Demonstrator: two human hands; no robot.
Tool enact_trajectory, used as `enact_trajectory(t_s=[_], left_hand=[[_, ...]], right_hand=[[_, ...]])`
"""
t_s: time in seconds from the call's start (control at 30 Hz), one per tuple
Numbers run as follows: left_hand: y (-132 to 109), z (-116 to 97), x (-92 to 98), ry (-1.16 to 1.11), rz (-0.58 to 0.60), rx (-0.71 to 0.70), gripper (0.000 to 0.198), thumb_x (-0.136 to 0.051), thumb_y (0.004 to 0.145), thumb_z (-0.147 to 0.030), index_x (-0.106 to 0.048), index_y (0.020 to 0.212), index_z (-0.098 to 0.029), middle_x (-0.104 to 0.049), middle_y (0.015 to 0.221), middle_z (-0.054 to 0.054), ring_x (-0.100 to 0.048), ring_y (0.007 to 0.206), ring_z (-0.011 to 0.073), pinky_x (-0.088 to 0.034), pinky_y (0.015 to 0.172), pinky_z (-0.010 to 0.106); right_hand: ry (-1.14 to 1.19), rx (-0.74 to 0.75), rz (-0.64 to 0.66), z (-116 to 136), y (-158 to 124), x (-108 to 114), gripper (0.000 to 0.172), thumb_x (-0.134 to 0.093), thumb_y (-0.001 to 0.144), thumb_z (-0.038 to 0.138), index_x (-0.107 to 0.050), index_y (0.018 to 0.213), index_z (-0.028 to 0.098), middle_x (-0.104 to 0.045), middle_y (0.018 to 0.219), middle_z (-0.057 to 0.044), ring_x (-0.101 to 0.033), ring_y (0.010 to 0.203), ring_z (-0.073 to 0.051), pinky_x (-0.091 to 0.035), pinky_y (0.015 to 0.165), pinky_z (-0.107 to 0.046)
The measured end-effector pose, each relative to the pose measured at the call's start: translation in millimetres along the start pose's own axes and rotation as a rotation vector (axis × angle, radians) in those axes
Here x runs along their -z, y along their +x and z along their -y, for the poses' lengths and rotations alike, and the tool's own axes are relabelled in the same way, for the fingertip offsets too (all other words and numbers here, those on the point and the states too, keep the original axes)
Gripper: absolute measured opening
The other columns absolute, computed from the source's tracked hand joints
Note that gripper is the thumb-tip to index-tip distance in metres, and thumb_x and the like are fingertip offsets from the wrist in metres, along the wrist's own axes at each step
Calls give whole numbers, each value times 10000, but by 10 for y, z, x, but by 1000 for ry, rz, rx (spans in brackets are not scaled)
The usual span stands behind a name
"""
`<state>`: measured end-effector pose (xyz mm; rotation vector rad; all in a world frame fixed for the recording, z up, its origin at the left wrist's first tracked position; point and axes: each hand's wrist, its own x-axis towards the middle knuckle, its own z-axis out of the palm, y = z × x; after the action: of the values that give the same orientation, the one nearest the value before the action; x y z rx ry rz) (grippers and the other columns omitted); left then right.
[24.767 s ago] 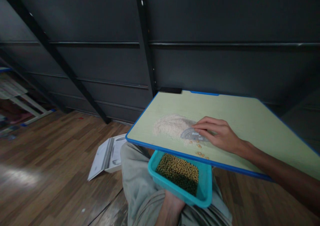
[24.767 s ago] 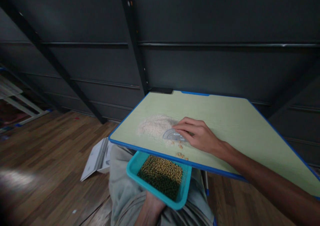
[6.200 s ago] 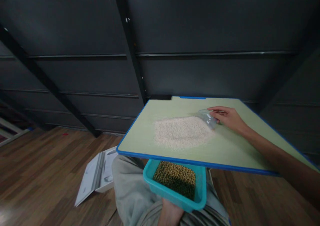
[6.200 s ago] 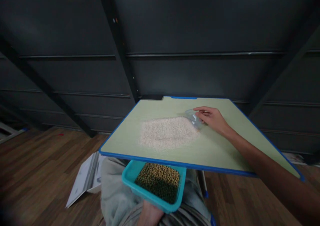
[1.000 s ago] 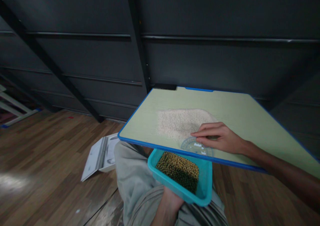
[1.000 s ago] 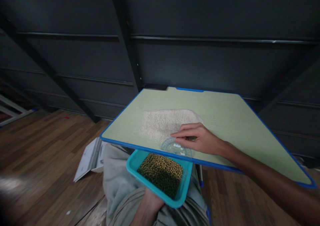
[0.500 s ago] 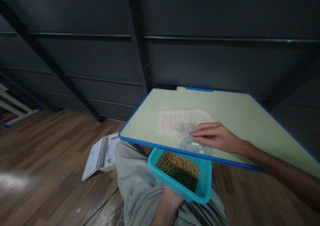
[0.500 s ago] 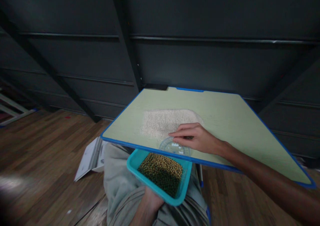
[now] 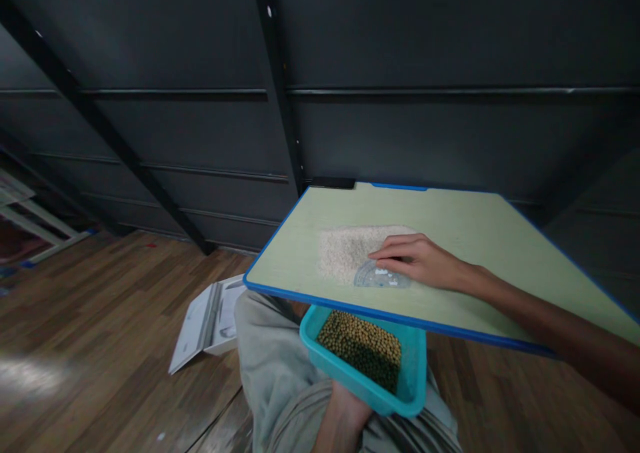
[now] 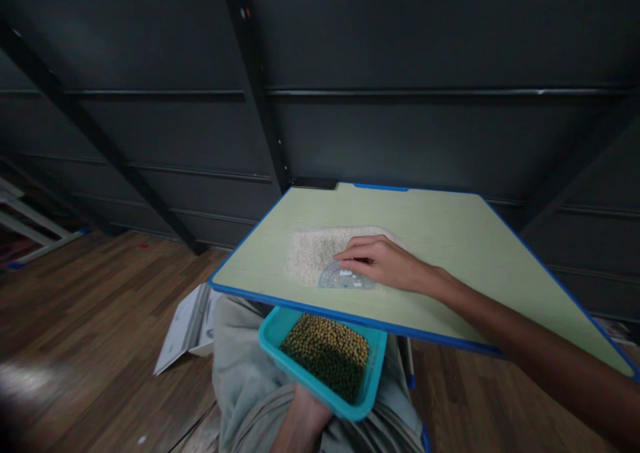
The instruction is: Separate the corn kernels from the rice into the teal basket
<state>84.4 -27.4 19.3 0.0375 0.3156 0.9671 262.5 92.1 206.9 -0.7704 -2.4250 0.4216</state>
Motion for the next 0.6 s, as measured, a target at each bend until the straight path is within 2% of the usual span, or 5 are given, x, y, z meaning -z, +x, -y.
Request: enact_trajectory(t_s=[0.23, 0.4, 0.6], left_hand=[[-59, -61, -193, -16, -125, 24, 441, -388, 904, -453, -789, 949, -274, -793, 792, 56, -717, 968, 232, -486, 985, 436], [-55, -71, -218, -35, -135, 21, 456, -374, 900, -453, -788, 962, -272, -789, 778, 64, -714, 980, 238, -481, 991, 450], [-65, -75, -224, -54, -146, 21, 472, -338, 918, -403, -785, 973, -260, -785, 755, 61, -715, 975, 229, -483, 988, 440]], right_hand=[[85, -74, 60, -150, 243, 4, 215, -614, 964, 301, -761, 1110, 241, -737, 988, -52, -671, 871, -165, -503, 799, -310], [53, -82, 38, -323, 373, -31, 212, -607, 964, 272, -760, 1108, 246, -725, 1031, -62, -658, 932, -177, -493, 856, -332], [-72, -129, -22, -399, 412, -24, 219, -586, 976, 275, -754, 1113, 243, -713, 1012, -73, -637, 964, -201, -482, 880, -359]])
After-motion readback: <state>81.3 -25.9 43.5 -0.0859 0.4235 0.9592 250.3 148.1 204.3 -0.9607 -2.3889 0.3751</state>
